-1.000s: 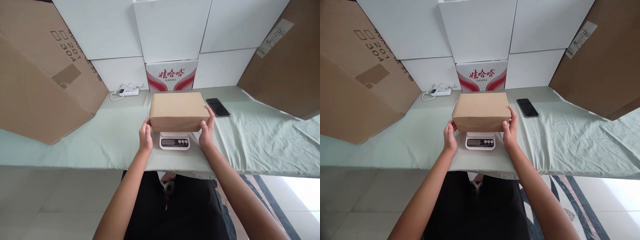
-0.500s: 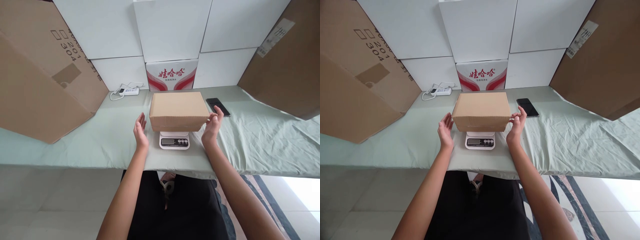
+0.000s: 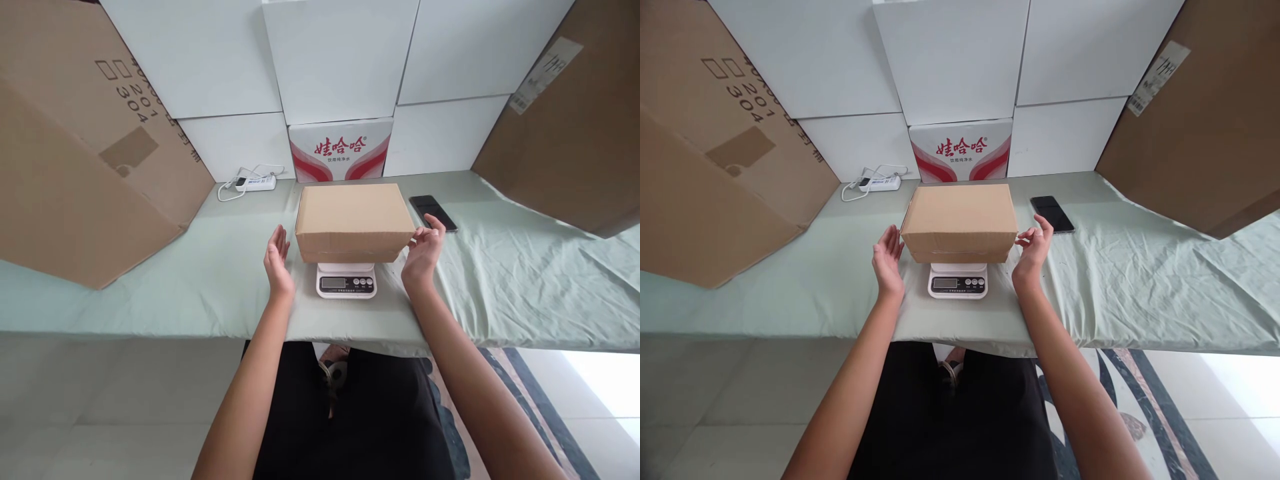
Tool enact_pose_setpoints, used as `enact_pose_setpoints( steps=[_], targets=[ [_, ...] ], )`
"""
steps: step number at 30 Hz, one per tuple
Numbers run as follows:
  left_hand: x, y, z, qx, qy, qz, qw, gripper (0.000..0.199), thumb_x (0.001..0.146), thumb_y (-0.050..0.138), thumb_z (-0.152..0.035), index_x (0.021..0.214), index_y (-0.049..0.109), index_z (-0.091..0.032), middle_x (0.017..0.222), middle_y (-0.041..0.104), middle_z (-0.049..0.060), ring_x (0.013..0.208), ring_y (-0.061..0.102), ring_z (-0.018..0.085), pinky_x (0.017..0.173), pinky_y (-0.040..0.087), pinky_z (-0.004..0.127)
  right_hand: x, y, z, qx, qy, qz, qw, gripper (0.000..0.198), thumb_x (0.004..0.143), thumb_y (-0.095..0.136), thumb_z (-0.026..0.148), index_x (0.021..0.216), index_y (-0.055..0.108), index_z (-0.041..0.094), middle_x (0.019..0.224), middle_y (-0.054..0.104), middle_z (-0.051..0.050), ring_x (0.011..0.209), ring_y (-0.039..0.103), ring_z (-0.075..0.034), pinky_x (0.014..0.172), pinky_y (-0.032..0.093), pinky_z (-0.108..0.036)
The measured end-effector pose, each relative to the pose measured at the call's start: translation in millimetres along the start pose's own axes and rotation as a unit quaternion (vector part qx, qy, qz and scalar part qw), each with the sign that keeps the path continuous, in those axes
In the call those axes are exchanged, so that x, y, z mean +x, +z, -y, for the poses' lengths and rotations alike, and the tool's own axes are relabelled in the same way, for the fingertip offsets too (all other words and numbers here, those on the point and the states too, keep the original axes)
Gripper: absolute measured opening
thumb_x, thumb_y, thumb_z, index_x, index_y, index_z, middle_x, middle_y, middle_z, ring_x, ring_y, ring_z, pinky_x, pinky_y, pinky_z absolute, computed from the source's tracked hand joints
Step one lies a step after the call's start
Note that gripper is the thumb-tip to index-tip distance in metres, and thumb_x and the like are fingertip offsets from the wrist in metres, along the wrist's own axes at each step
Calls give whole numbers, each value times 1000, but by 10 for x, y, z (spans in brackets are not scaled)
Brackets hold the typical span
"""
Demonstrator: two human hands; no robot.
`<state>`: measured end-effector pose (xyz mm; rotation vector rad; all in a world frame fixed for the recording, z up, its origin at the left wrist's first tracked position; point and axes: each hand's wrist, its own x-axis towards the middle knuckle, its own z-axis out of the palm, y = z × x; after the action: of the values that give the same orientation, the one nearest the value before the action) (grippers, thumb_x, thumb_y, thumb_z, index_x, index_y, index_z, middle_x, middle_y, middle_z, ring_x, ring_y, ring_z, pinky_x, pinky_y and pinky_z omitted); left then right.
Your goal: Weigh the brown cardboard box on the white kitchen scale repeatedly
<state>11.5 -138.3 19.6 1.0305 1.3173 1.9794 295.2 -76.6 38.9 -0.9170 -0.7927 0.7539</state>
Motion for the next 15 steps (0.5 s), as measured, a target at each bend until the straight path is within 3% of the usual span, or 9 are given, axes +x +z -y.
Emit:
enact_pose_setpoints(
  steps=[3, 8, 12, 15],
  targets=[
    [9, 5, -4, -3, 2, -5, 1000, 90, 101, 45, -94, 154, 74, -27, 174, 66, 17, 170, 57, 35, 130, 56, 45, 0, -2, -2, 7, 1, 1, 1000, 41, 92, 59, 63, 120, 64, 34, 87, 49, 4, 80, 58, -18, 75, 49, -31],
    [27, 8, -21, 16, 3, -33, 999, 86, 101, 45, -89, 146, 77, -24, 165, 73, 20, 156, 70, 37, 99, 60, 41, -4, 6, 0, 8, 4, 2, 1000, 43, 93, 59, 68, 118, 66, 34, 85, 49, 4, 77, 58, -18, 73, 49, -31],
    [36, 14, -53, 27, -17, -59, 998, 72, 104, 48, -75, 133, 82, -19, 141, 84, 21, 122, 82, 30, 80, 50, 36, -8, 15, 3, 19, 8, 10, 1000, 47, 90, 62, 71, 116, 67, 32, 84, 50, 4, 77, 57, -18, 72, 48, -30],
    [46, 20, -65, 29, -25, -60, 997, 62, 101, 54, -67, 123, 85, -18, 126, 87, 18, 102, 77, 24, 73, 46, 35, -10, 8, -14, 21, 16, 25, 999, 49, 88, 65, 70, 117, 68, 30, 85, 51, 4, 78, 55, -18, 74, 46, -30]
  ],
)
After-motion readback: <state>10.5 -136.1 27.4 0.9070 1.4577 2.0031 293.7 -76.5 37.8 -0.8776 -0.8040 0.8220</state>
